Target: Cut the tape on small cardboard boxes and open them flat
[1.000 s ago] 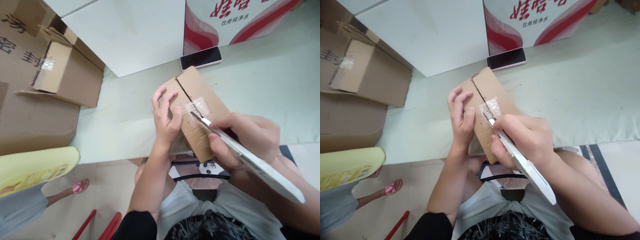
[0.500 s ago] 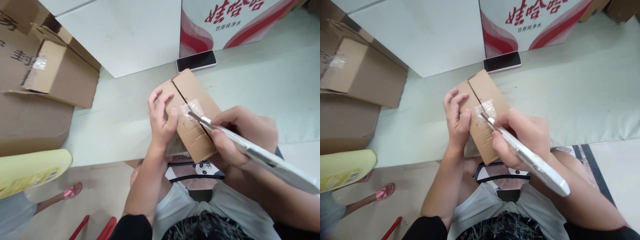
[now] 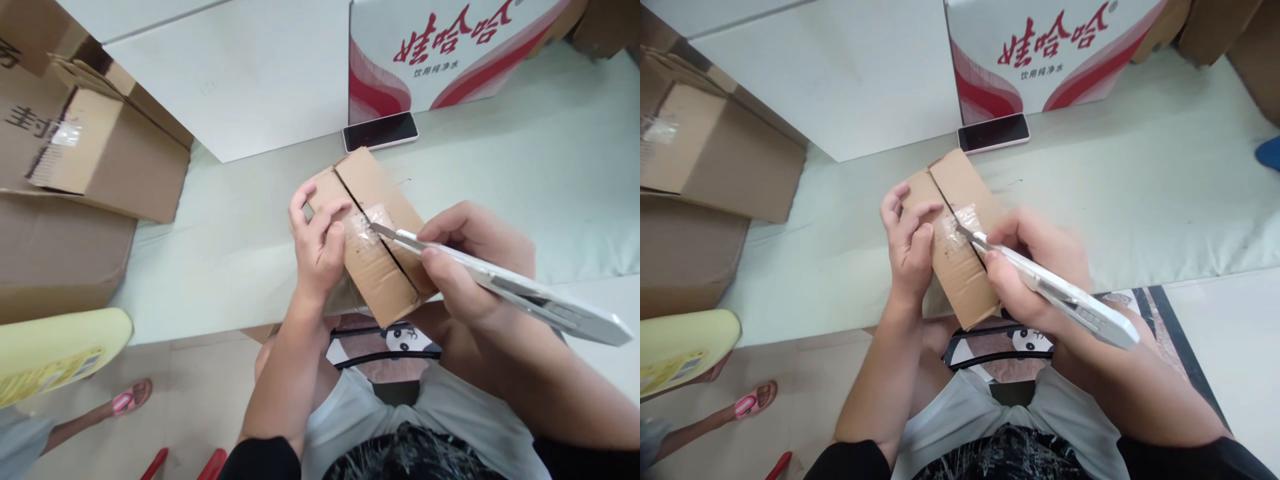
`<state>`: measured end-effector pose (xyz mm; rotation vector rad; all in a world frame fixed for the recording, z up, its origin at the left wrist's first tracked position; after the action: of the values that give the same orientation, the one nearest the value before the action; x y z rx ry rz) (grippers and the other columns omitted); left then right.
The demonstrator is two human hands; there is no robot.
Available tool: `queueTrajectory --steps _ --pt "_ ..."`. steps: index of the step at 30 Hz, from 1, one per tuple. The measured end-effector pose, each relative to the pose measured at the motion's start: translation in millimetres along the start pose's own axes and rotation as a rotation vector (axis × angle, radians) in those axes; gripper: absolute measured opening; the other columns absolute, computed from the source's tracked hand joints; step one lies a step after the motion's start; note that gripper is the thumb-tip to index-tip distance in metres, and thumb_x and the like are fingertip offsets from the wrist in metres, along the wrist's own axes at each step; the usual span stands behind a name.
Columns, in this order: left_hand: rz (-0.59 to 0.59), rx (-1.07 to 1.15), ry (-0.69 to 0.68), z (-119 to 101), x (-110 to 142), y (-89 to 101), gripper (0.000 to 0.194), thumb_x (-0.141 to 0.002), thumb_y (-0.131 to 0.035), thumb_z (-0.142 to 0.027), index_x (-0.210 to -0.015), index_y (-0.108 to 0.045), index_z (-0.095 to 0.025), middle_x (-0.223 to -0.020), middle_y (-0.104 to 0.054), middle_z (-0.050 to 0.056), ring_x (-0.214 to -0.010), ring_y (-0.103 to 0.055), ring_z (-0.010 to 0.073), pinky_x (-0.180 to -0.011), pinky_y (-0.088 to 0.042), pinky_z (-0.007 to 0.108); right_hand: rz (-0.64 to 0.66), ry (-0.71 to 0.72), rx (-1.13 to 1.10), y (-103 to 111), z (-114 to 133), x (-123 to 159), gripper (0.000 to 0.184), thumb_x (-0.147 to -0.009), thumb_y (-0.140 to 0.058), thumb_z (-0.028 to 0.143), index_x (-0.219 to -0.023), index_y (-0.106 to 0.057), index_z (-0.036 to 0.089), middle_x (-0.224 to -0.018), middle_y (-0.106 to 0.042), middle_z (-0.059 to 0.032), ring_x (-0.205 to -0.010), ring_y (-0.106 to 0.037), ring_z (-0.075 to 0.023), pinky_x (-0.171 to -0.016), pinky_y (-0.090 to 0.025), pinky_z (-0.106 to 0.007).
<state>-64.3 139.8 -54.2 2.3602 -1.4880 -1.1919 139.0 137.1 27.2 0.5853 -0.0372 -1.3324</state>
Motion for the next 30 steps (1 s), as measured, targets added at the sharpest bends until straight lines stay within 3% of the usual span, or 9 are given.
queueTrajectory --steps 7,13,19,23,30 --pt "-0.048 0.046 0.039 7.8 4.0 -5.1 0.045 -0.105 -0.040 -0.054 -0.126 -0.070 -0.029 -0.161 -0.030 0.009 -0.148 -0.043 0.0335 -0.128 -0.034 0.055 -0.007 -0.025 -0.115 2.2 -2.6 1.1 0.006 -0.082 -0.065 0.021 -0.083 -0.064 0.027 -0.060 -0.057 0.0037 -0.049 -0.046 -0.0127 -0.048 -0.036 -0.031" --pt "-0.030 0.070 0.073 14.2 1.7 -3.5 0.041 -0.101 -0.047 -0.055 -0.121 -0.070 -0.029 -0.160 -0.031 0.008 -0.148 -0.042 0.0345 -0.128 -0.036 0.054 0.250 0.031 -0.333 8.6 -3.4 0.9 0.021 -0.095 -0.055 0.046 -0.095 -0.069 0.030 -0.068 -0.064 -0.0003 -0.058 -0.058 -0.0176 -0.055 -0.046 -0.034" --pt "-0.019 0.072 0.072 14.8 -1.0 -2.7 0.041 -0.099 -0.048 -0.055 -0.120 -0.070 -0.027 -0.157 -0.034 0.008 -0.156 -0.033 0.0351 -0.131 -0.032 0.050 0.187 0.021 -0.320 9.2 2.2 -1.5 0.015 -0.087 -0.068 0.038 -0.083 -0.061 0.025 -0.063 -0.053 0.0029 -0.051 -0.044 -0.0115 -0.047 -0.034 -0.030" --pt "-0.016 0.051 0.079 13.3 -2.6 -0.9 0.040 -0.098 -0.051 -0.054 -0.119 -0.071 -0.027 -0.154 -0.038 0.009 -0.158 -0.029 0.0353 -0.131 -0.031 0.050 0.039 -0.119 -0.158 6.1 2.0 -5.3 0.015 -0.086 -0.068 0.030 -0.080 -0.054 0.026 -0.061 -0.048 0.0031 -0.051 -0.041 -0.0125 -0.046 -0.034 -0.030" --pt "-0.024 0.045 0.102 10.7 -2.3 -0.1 0.042 -0.097 -0.053 -0.059 -0.118 -0.072 -0.028 -0.157 -0.036 0.009 -0.159 -0.027 0.0360 -0.132 -0.030 0.051 0.166 -0.078 -0.142 6.3 3.9 -9.7 0.018 -0.080 -0.068 0.030 -0.075 -0.052 0.027 -0.056 -0.049 0.0042 -0.048 -0.039 -0.0127 -0.047 -0.036 -0.033"
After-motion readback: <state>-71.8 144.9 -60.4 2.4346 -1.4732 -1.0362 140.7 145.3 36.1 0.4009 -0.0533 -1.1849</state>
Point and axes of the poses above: each hand's wrist, its own x-axis away from the middle knuckle, its own y-axis out of the back of the hand, z = x × y, the point moved 1 cm from there along -x, towards the middle knuckle
